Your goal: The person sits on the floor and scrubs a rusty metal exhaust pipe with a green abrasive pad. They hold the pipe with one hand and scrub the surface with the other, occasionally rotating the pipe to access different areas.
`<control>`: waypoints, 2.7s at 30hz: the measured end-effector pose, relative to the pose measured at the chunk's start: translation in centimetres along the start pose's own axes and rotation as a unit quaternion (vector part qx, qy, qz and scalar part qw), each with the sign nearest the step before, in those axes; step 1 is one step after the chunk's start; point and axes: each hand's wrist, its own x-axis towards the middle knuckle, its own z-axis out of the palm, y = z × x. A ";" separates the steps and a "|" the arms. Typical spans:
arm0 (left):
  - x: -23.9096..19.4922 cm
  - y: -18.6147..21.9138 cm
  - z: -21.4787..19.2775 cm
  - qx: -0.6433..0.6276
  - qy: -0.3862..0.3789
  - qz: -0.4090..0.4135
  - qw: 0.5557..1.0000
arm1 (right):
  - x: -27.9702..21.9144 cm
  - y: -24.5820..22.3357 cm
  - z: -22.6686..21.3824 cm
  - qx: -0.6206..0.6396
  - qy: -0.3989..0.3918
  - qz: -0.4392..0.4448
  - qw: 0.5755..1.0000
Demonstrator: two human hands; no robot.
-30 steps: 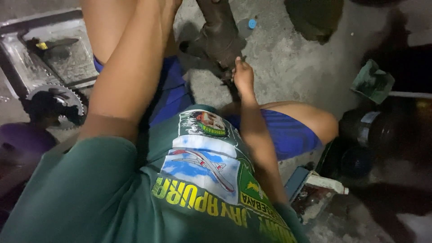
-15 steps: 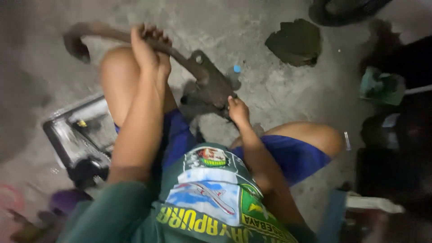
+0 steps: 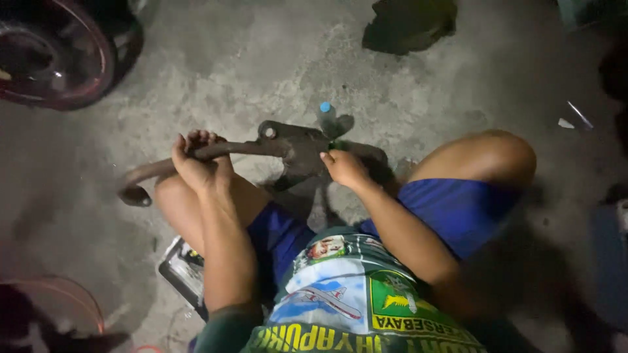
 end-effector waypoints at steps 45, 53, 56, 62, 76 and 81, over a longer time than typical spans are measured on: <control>-5.0 1.0 -6.1 -0.020 0.010 -0.037 0.999 | -0.5 -12.8 -5.1 -0.429 -0.356 -0.195 0.807; -6.6 1.5 -3.7 -0.063 0.016 -0.046 0.997 | -1.7 -13.0 -5.9 -0.434 -0.356 -0.235 0.794; -6.0 2.0 -4.9 -0.072 0.025 -0.053 0.996 | -2.2 -13.2 -5.5 -0.417 -0.340 -0.225 0.812; -6.1 2.8 -5.3 -0.076 0.045 -0.067 0.994 | -0.5 -9.9 -4.0 -0.452 -0.330 -0.199 0.805; -7.0 3.1 -4.4 0.009 0.052 -0.036 0.998 | -0.2 -7.2 -3.3 -0.449 -0.251 -0.238 0.824; -5.0 3.7 -6.6 0.035 0.045 -0.031 0.998 | 0.3 -6.4 -2.4 -0.414 -0.237 -0.265 0.838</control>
